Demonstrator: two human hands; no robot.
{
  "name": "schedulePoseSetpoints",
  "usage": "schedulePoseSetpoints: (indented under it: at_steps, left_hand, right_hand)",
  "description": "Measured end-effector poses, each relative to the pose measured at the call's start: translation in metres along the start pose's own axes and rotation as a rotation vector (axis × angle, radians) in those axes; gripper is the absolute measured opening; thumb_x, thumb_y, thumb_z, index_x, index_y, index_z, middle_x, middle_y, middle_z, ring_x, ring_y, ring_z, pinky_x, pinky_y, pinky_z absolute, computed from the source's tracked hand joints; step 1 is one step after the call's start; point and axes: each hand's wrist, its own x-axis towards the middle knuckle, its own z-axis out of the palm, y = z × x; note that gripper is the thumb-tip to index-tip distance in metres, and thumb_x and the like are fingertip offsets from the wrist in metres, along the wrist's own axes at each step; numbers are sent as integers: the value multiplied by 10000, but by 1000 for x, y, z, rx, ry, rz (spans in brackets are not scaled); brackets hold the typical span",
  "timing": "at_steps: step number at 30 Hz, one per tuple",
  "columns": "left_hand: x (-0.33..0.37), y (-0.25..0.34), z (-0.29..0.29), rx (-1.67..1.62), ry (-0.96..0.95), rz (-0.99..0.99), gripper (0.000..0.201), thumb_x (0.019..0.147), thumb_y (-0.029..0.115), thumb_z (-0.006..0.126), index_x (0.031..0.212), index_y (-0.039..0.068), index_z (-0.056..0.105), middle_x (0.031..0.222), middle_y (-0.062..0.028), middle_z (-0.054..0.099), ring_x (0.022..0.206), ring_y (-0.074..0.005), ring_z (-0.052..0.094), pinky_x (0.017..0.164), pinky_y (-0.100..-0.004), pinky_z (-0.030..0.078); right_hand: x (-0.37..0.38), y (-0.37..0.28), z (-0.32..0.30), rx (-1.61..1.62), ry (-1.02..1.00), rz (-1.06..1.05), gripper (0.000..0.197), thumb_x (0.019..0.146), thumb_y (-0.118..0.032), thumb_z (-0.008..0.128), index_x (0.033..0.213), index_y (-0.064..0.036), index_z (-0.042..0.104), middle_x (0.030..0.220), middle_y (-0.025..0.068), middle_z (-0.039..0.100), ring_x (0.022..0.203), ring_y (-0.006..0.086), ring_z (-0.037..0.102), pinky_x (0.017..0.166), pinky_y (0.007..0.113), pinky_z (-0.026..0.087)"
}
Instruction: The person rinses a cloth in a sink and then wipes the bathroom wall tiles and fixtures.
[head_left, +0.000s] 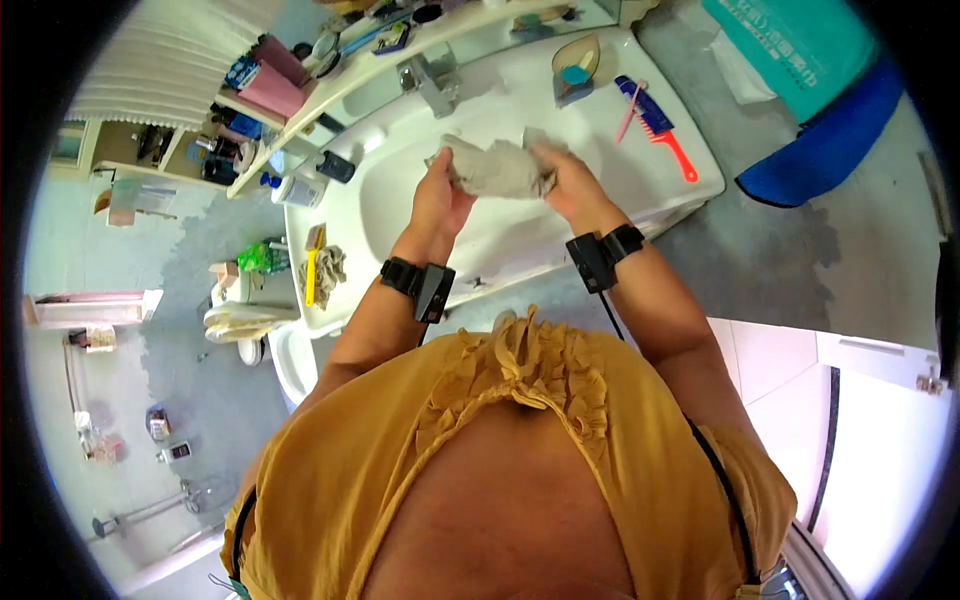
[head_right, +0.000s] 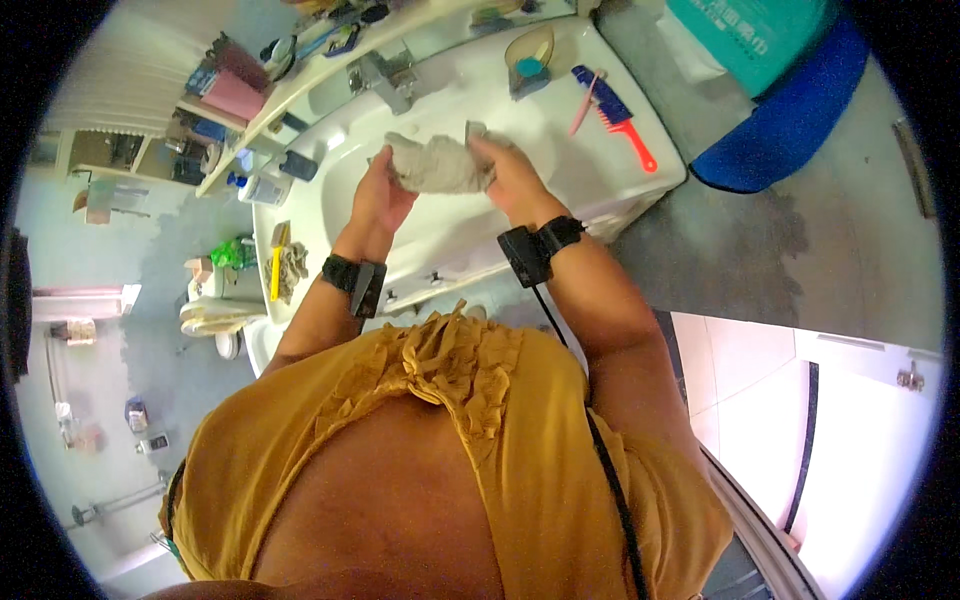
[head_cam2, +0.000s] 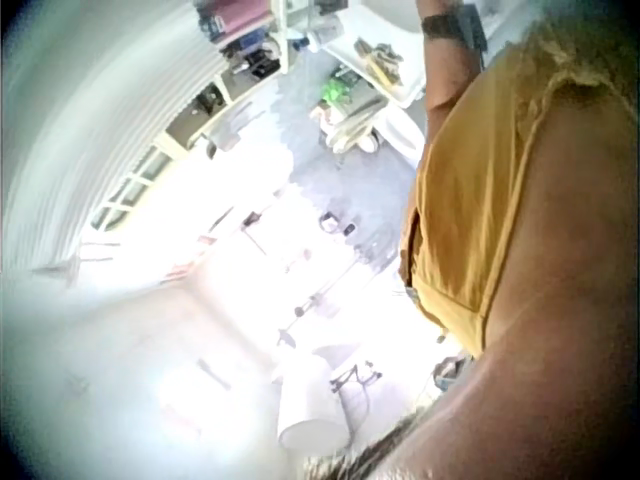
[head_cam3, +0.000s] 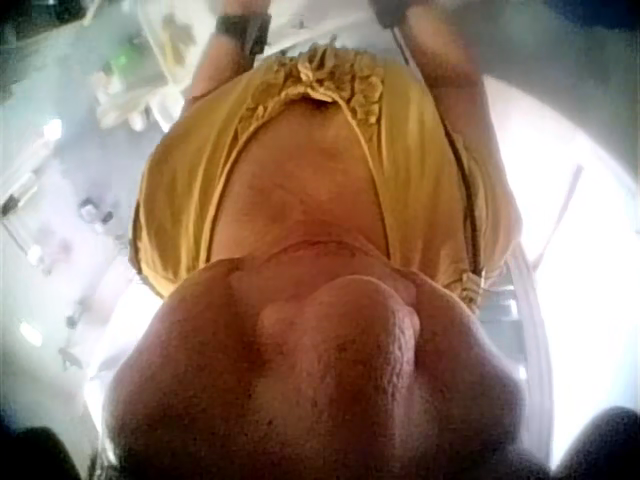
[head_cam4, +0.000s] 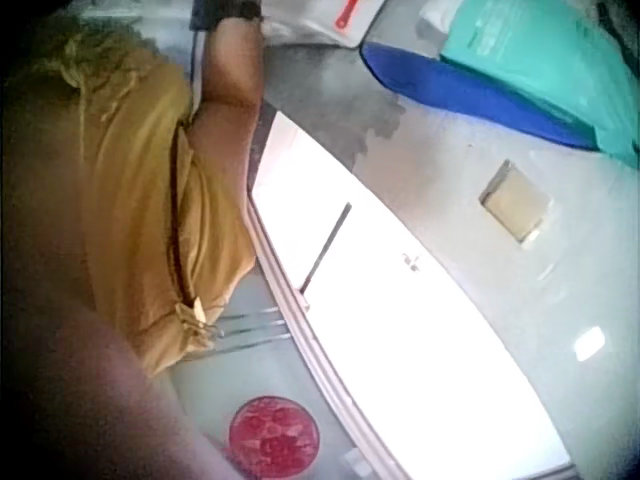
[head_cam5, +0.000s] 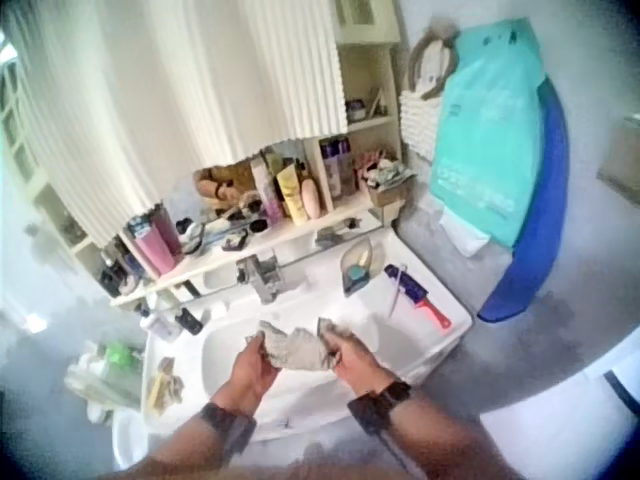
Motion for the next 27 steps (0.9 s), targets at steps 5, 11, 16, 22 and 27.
schedulePoseSetpoints:
  at_steps: [5, 11, 16, 22, 27]
  left_hand:
    - [9, 5, -22, 131, -63, -39, 364, 1053, 276, 411, 1316, 34, 482, 1280, -109, 586, 1160, -255, 586, 1023, -395, 469]
    - [39, -29, -101, 48, -18, -444, 603, 1036, 523, 322, 1346, 21, 449, 1146, -131, 602, 1027, -319, 625, 956, -493, 494]
    - [19, -7, -71, -84, -304, -792, 915, 927, 745, 309, 1388, -38, 417, 1283, -227, 561, 1157, -392, 565, 1049, -603, 360]
    - [13, 33, -93, -172, -565, -425, 545, 1007, 488, 463, 1282, 23, 535, 1201, -159, 627, 1113, -302, 616, 977, -437, 487]
    - [6, 36, -97, -105, -9, -399, 269, 1006, 237, 519, 1233, 93, 536, 1184, -76, 624, 1024, -231, 636, 893, -412, 530]
  right_hand:
    - [-8, -7, -1, -277, 58, 106, 306, 1003, -208, 547, 1237, -11, 555, 1154, 97, 645, 1078, 221, 624, 920, 367, 518]
    - [6, -6, 80, -234, 41, -186, 353, 1040, -317, 470, 1223, -17, 513, 1112, 106, 626, 1000, 209, 618, 912, 366, 507]
    - [13, 35, 120, -1006, 137, -535, 442, 921, -188, 677, 1290, -63, 469, 1140, 114, 588, 947, 205, 588, 885, 341, 491]
    - [-42, 94, 145, -1389, -238, -599, 355, 870, -130, 723, 1183, -26, 589, 1161, 80, 600, 1040, 178, 570, 872, 327, 491]
    - [-18, 69, 132, -1120, 162, -470, 308, 938, -262, 642, 1106, -5, 610, 1023, 110, 673, 934, 213, 633, 862, 334, 497]
